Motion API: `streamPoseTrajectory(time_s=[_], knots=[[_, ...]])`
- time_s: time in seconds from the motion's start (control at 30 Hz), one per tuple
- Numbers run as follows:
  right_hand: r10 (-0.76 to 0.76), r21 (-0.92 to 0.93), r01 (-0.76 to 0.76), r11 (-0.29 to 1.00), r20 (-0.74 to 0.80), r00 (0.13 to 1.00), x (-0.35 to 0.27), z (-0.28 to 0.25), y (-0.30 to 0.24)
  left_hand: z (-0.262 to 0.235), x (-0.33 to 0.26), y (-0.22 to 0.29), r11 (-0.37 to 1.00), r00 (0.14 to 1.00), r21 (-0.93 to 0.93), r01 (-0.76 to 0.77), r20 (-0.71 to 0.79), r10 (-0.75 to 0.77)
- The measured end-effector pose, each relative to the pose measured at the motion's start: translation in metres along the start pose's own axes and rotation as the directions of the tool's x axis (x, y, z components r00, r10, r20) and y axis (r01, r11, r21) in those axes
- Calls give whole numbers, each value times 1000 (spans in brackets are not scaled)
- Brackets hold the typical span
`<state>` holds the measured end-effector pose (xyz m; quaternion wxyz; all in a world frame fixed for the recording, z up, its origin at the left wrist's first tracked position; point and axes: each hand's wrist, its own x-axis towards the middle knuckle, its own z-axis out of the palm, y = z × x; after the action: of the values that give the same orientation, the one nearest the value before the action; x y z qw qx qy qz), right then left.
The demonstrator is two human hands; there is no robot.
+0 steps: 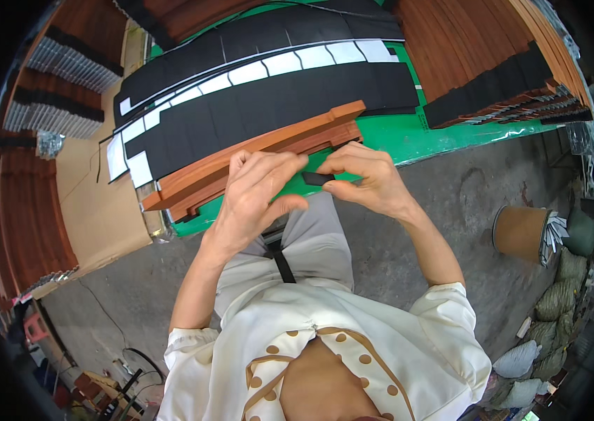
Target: Apply black adhesive strips or labels to individual wooden slats as part of a furniture manufacturing process.
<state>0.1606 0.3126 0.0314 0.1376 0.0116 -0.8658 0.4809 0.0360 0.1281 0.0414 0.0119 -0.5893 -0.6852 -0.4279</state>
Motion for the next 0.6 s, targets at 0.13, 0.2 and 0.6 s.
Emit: streamPoseTrajectory(time_s=[0.13, 0.2, 0.6], knots=[[-94, -111, 80, 991, -135, 986, 2, -36, 23, 19, 24, -6, 990, 992, 81, 119, -47, -115], [-164, -384, 80, 920, -190, 968, 16, -56, 31, 39, 39, -19, 952, 985, 258, 166, -85, -148], [-165, -455, 157, 877, 22, 986, 51, -69, 64, 83, 63, -31, 873, 910, 258, 414, -151, -386]])
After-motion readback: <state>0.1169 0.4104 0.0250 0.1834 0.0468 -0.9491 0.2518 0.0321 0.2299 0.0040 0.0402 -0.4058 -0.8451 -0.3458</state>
